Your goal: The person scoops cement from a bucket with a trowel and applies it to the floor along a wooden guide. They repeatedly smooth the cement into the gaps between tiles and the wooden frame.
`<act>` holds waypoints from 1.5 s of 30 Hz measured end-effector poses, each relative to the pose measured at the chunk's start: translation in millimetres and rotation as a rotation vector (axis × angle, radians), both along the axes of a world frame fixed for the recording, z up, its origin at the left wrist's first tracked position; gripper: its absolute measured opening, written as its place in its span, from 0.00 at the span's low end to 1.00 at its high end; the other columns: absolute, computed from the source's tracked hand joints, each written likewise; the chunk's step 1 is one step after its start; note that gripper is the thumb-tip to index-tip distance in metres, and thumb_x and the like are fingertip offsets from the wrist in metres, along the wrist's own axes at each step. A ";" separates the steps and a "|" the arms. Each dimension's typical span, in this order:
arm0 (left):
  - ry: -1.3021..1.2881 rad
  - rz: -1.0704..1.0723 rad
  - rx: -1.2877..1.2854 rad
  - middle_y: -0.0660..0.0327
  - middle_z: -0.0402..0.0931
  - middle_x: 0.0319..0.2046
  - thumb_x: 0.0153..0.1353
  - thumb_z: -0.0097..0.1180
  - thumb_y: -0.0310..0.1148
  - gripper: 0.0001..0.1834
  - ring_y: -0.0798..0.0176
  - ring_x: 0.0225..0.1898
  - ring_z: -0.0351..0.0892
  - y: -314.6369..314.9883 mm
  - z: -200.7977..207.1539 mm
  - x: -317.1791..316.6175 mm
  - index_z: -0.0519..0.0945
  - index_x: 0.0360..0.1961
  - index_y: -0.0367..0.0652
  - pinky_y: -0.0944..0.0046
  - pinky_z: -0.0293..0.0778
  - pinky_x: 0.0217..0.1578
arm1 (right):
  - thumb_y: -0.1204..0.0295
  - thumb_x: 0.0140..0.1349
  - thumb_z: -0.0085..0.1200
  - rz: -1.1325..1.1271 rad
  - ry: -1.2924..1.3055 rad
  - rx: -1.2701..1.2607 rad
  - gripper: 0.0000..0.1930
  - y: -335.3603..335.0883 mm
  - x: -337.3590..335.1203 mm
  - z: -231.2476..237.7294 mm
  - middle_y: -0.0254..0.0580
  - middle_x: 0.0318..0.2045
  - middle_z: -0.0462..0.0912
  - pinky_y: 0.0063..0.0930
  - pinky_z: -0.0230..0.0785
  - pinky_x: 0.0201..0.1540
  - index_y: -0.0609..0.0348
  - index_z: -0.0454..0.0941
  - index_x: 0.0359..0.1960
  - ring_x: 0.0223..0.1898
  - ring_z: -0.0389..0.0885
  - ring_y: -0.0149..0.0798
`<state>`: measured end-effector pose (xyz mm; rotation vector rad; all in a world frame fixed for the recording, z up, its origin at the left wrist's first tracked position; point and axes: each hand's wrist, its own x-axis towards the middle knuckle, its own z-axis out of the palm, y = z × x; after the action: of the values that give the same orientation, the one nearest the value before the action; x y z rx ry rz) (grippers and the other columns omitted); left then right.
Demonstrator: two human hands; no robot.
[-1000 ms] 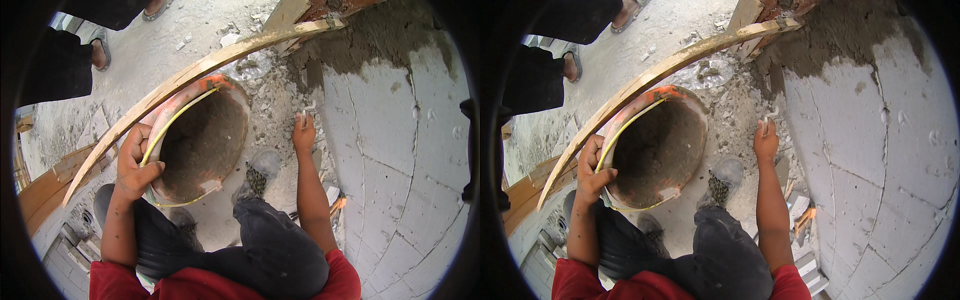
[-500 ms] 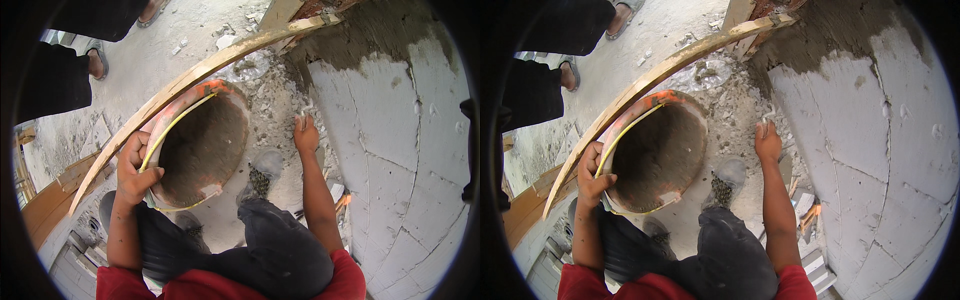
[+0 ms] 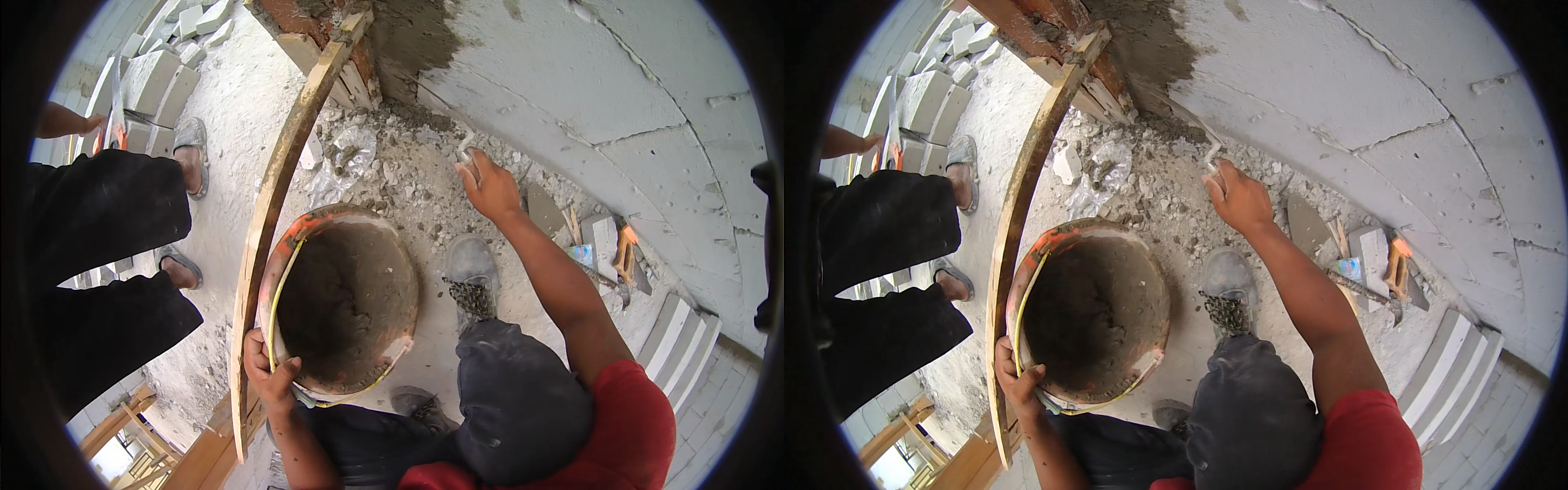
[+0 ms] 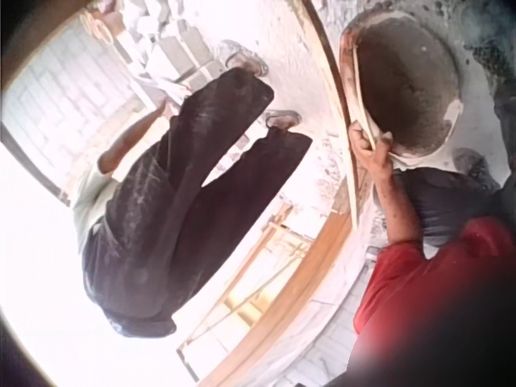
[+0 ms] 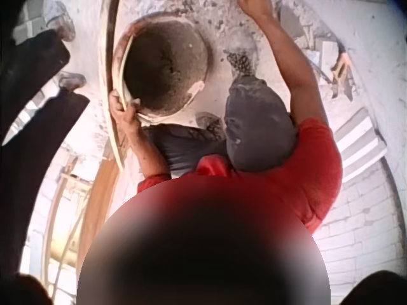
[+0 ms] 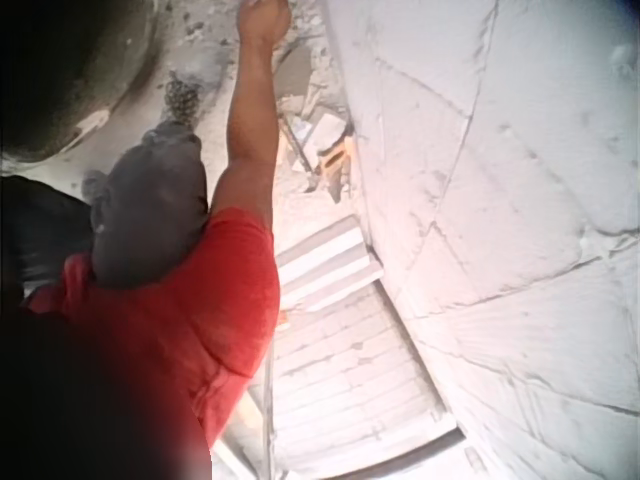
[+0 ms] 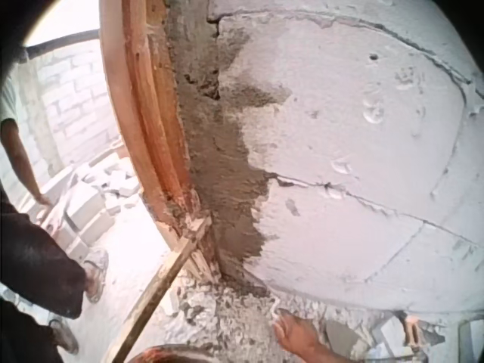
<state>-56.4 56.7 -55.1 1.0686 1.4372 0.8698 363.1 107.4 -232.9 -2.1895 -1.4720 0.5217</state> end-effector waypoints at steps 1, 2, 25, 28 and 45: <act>-0.001 0.009 0.006 0.72 0.67 0.27 0.42 0.65 0.29 0.26 0.77 0.28 0.62 -0.6 0.1 -0.2 0.70 0.43 0.40 0.75 0.58 0.31 | 0.55 0.69 0.50 0.011 0.006 0.027 0.23 1.1 -0.4 -0.4 0.56 0.40 0.85 0.52 0.75 0.44 0.57 0.72 0.58 0.41 0.84 0.60; 0.007 0.007 -0.010 0.72 0.68 0.27 0.42 0.65 0.29 0.26 0.77 0.28 0.63 -1.3 0.4 -0.2 0.70 0.43 0.40 0.75 0.58 0.31 | 0.55 0.69 0.50 0.030 0.018 0.003 0.23 1.5 -0.6 -1.3 0.56 0.40 0.85 0.52 0.75 0.44 0.57 0.71 0.58 0.41 0.84 0.60; 0.056 0.024 -0.001 0.71 0.66 0.27 0.45 0.62 0.25 0.23 0.77 0.27 0.61 -11.5 8.5 6.1 0.69 0.44 0.40 0.75 0.59 0.32 | 0.56 0.67 0.52 -0.048 0.005 -0.186 0.25 3.0 -16.7 -1.5 0.59 0.38 0.85 0.53 0.75 0.46 0.58 0.72 0.60 0.42 0.83 0.62; 0.081 0.019 -0.015 0.71 0.66 0.27 0.45 0.62 0.25 0.23 0.77 0.27 0.61 -11.3 9.4 5.1 0.69 0.44 0.40 0.75 0.59 0.32 | 0.56 0.66 0.53 -0.038 0.010 -0.275 0.26 6.7 -13.3 -5.4 0.61 0.38 0.85 0.53 0.75 0.46 0.58 0.72 0.60 0.41 0.83 0.63; 0.067 0.038 0.019 0.69 0.69 0.30 0.43 0.65 0.31 0.27 0.75 0.30 0.64 -7.6 1.2 15.7 0.70 0.45 0.38 0.74 0.61 0.33 | 0.58 0.66 0.57 -0.019 0.091 0.230 0.19 -14.6 -27.6 36.8 0.51 0.33 0.87 0.46 0.77 0.39 0.58 0.76 0.52 0.36 0.86 0.56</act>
<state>-40.7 49.1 -53.9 1.0963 1.5120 0.8833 335.5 92.8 -196.2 -1.9739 -1.3879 0.4170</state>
